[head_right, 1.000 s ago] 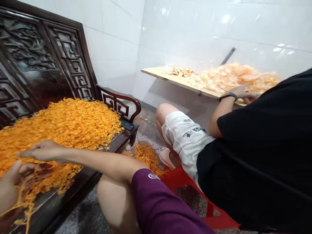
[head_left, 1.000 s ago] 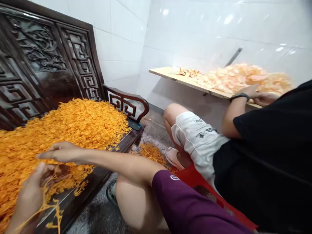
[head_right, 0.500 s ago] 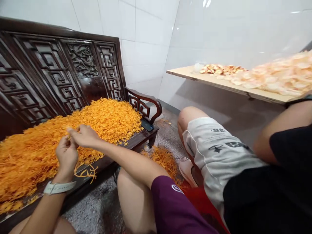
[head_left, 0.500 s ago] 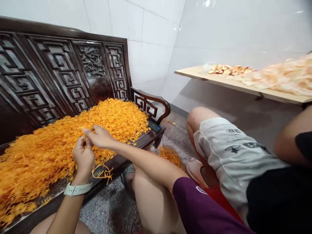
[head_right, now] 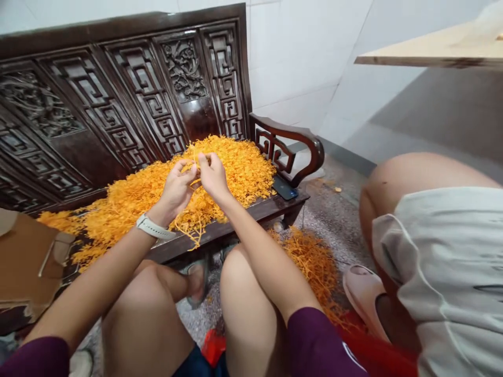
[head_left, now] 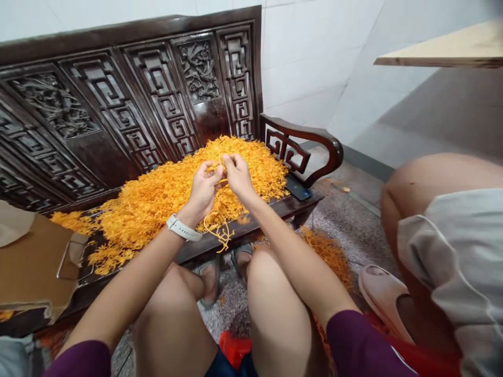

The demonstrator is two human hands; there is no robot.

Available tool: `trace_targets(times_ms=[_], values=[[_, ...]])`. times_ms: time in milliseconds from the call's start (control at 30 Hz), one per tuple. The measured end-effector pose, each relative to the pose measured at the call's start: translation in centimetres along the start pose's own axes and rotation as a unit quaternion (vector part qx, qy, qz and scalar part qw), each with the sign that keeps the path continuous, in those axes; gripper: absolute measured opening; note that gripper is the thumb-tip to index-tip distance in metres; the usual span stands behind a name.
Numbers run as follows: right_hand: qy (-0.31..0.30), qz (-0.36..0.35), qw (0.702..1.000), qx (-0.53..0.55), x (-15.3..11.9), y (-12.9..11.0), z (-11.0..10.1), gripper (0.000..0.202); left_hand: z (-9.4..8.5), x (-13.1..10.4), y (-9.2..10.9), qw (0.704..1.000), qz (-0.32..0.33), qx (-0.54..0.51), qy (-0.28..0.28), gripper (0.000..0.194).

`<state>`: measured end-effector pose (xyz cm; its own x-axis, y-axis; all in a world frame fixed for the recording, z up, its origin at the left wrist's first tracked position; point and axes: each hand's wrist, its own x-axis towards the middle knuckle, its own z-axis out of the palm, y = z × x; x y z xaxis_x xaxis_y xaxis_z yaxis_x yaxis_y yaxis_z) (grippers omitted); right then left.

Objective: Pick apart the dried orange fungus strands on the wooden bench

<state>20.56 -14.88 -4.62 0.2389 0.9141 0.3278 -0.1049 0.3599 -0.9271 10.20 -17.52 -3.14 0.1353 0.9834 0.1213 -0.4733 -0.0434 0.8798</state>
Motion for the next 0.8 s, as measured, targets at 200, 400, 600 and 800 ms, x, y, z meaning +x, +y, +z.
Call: trace_targets(times_ms=[200, 400, 600, 800], values=[[-0.03, -0.032, 0.999, -0.007, 1.5, 1.0, 1.1, 0.052, -1.3, 1.8, -0.5, 0.998, -0.029, -0.059, -0.011, 0.027], [0.042, -0.068, 0.995, -0.051, 3.8, 2.4, 3.1, 0.053, -3.0, 1.8, -0.1, 0.994, -0.047, -0.096, -0.037, 0.016], [-0.038, -0.068, 0.995, -0.061, 4.1, 4.1, 4.8, 0.061, -4.2, 3.0, -0.8, 0.999, 0.044, 0.009, 0.008, 0.031], [-0.063, -0.055, 0.996, -0.042, 2.9, 3.9, 5.1, 0.061, -4.7, 3.7, -0.5, 0.997, 0.068, 0.002, 0.041, 0.029]])
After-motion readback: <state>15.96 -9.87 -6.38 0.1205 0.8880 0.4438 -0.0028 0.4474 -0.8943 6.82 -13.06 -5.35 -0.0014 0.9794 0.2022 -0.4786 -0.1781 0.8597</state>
